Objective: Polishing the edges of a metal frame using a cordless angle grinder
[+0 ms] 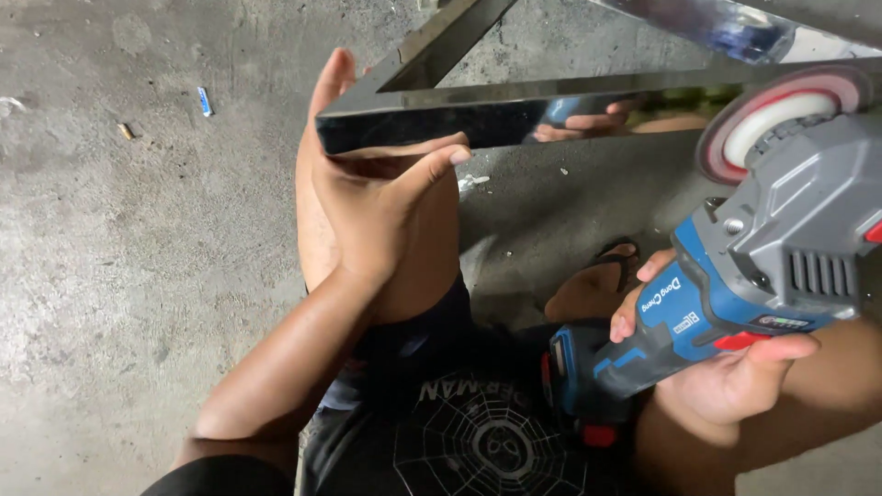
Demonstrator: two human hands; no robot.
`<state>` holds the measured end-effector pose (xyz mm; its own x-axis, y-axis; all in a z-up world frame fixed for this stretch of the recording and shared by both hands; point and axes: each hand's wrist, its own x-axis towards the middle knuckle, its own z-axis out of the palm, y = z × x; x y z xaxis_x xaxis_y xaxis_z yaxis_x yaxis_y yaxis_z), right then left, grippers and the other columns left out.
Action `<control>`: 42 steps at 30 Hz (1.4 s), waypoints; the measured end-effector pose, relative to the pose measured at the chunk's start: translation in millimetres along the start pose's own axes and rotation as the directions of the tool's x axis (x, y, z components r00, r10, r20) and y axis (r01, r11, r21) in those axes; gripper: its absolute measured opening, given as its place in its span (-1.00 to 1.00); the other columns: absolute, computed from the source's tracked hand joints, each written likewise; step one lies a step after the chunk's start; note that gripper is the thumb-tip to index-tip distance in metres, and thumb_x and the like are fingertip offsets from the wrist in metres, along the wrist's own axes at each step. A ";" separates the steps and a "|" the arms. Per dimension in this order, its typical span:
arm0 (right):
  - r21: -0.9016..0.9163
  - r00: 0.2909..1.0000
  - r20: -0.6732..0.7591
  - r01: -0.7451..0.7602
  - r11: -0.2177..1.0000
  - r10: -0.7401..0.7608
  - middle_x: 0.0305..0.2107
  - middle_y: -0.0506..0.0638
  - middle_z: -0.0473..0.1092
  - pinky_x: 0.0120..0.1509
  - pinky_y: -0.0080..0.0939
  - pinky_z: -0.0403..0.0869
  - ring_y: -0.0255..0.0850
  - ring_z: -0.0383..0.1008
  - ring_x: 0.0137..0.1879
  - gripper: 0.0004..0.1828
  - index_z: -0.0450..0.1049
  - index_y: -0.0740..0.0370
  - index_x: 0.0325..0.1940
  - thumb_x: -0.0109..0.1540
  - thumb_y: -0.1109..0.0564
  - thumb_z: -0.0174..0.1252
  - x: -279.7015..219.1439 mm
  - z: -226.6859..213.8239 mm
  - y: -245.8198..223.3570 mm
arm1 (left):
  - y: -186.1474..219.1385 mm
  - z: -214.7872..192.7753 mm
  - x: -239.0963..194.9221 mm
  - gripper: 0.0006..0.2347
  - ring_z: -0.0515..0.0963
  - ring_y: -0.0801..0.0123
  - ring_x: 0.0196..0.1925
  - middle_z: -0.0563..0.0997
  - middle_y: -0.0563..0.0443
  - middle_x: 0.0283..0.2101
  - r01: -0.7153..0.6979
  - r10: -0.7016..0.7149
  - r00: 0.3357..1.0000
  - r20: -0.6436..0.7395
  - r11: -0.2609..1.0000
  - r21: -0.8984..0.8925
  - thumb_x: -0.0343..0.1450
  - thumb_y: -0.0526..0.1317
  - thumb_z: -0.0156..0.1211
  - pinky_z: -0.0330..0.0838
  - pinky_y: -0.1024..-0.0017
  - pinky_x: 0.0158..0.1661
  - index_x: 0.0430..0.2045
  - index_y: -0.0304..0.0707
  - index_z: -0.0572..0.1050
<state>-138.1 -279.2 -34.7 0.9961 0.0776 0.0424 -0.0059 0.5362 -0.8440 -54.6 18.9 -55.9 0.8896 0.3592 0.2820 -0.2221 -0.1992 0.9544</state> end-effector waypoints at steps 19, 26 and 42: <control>-0.135 0.992 0.124 -0.008 0.991 0.025 0.11 0.33 0.29 -0.31 -0.13 0.64 -0.02 0.56 -0.29 0.07 0.05 0.12 0.55 0.27 -0.41 0.47 -12.1 8.3 1.3 | 18.7 21.4 -28.9 -0.24 0.63 0.47 -0.20 0.63 -0.07 -0.19 0.358 -0.370 0.921 0.118 0.690 -0.629 0.46 -0.47 0.25 0.55 0.59 -0.09 0.50 -0.25 -0.16; -0.448 0.998 -0.065 -0.036 0.894 0.008 -0.05 0.22 0.41 -0.42 -0.27 0.54 -0.19 0.47 -0.44 -0.09 0.13 0.20 0.44 0.34 -0.49 0.19 1.6 51.2 -19.0 | 9.6 24.7 -32.7 -0.74 0.61 0.40 -0.14 0.56 -0.09 -0.18 0.366 -0.373 0.916 0.146 0.634 -0.681 0.50 -0.36 0.22 0.60 0.44 0.01 -0.04 -0.43 0.26; -0.392 0.967 -0.212 -0.216 0.895 0.140 -0.11 0.17 0.49 -0.46 -0.24 0.53 -0.20 0.47 -0.53 -0.17 0.23 0.24 0.40 0.36 -0.46 0.08 8.1 52.3 -37.8 | 6.3 27.5 -36.0 -0.69 0.54 0.45 -0.14 0.48 -0.06 -0.10 0.378 -0.370 0.908 0.195 0.526 -0.762 0.54 -0.37 0.15 0.51 0.51 -0.04 0.07 -0.30 0.16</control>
<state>-134.5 -254.9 25.5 0.9812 -0.0278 -0.1907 -0.1854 0.1339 -0.9735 -77.0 -20.4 -62.8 0.9681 0.2223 -0.1157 -0.0849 0.7253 0.6831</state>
